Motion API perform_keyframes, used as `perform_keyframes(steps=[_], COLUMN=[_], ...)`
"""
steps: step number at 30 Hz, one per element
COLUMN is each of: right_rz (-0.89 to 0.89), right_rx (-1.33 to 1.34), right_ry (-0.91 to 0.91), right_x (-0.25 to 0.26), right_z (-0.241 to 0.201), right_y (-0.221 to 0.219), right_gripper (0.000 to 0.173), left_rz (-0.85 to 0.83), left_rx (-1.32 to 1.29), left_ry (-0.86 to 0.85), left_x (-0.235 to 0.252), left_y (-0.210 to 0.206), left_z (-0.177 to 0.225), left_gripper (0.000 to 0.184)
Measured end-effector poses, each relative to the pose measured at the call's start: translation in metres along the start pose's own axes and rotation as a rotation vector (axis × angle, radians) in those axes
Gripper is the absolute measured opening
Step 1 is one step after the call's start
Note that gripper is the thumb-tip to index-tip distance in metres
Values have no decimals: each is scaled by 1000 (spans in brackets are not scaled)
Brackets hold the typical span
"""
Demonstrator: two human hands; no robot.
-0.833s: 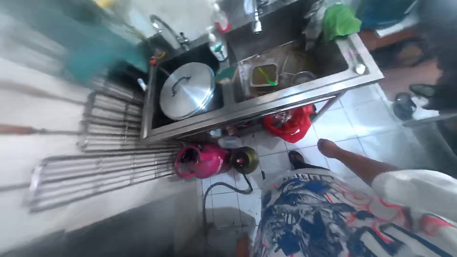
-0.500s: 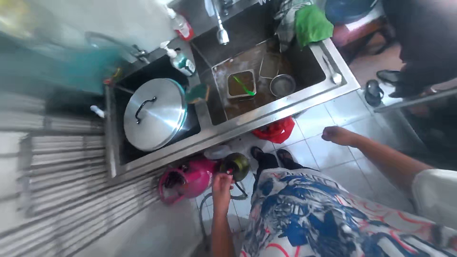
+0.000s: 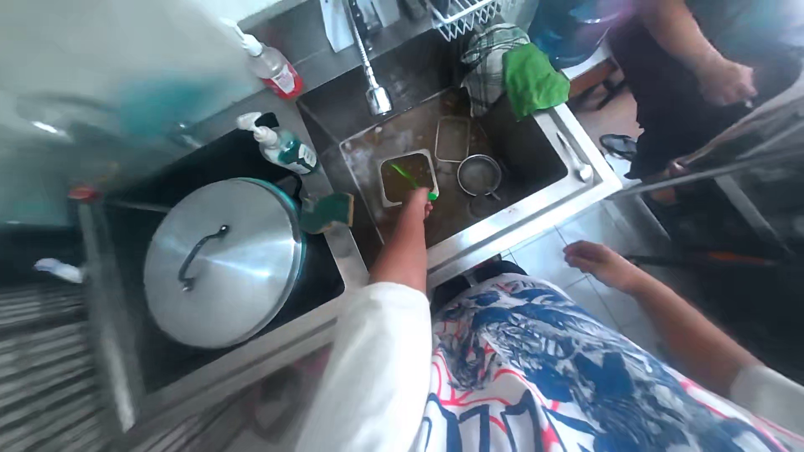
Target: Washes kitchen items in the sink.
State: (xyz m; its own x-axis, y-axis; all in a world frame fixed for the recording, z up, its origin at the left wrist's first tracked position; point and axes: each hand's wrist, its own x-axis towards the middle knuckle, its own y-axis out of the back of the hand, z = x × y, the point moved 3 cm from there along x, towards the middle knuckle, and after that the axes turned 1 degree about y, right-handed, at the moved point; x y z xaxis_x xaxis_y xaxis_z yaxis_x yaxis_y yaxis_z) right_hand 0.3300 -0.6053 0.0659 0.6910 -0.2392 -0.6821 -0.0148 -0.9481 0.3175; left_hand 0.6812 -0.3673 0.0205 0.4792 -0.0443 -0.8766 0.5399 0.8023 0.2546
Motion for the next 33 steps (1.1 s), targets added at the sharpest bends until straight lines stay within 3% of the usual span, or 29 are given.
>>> perform_keyframes(steps=[5,7,11,16,21,25,29,33], right_rz=[100,87,20,-98,-424,-563,-507,-531], right_rx=[139,152,120,4,-147,-226,-282,-228], right_ry=[-244,-319,-336,-233,-140,120,290,498], right_x=[-13,-13,1,35,43,47,71,81], right_z=[60,80,95,81,7,-80,-154,-231], right_y=[12,18,42,93,146,153,109,15], right_gripper=[34,33,35,35,30,32,27,22], left_rz=[39,59,112,118,12,-40,30,54], left_rx=[-308,-408,-524,-524,-500,-626,-567,-446], left_ry=[220,252,292,282,180,79,-74,-176], left_x=[30,30,22,25,-19,-60,-90,-98], left_y=[-32,-41,-55,-58,-38,-18,-10,-1], left_z=[-8,-9,-11,-4,13,4,-11,-28], left_gripper=[45,39,25,16,15,17,22,27])
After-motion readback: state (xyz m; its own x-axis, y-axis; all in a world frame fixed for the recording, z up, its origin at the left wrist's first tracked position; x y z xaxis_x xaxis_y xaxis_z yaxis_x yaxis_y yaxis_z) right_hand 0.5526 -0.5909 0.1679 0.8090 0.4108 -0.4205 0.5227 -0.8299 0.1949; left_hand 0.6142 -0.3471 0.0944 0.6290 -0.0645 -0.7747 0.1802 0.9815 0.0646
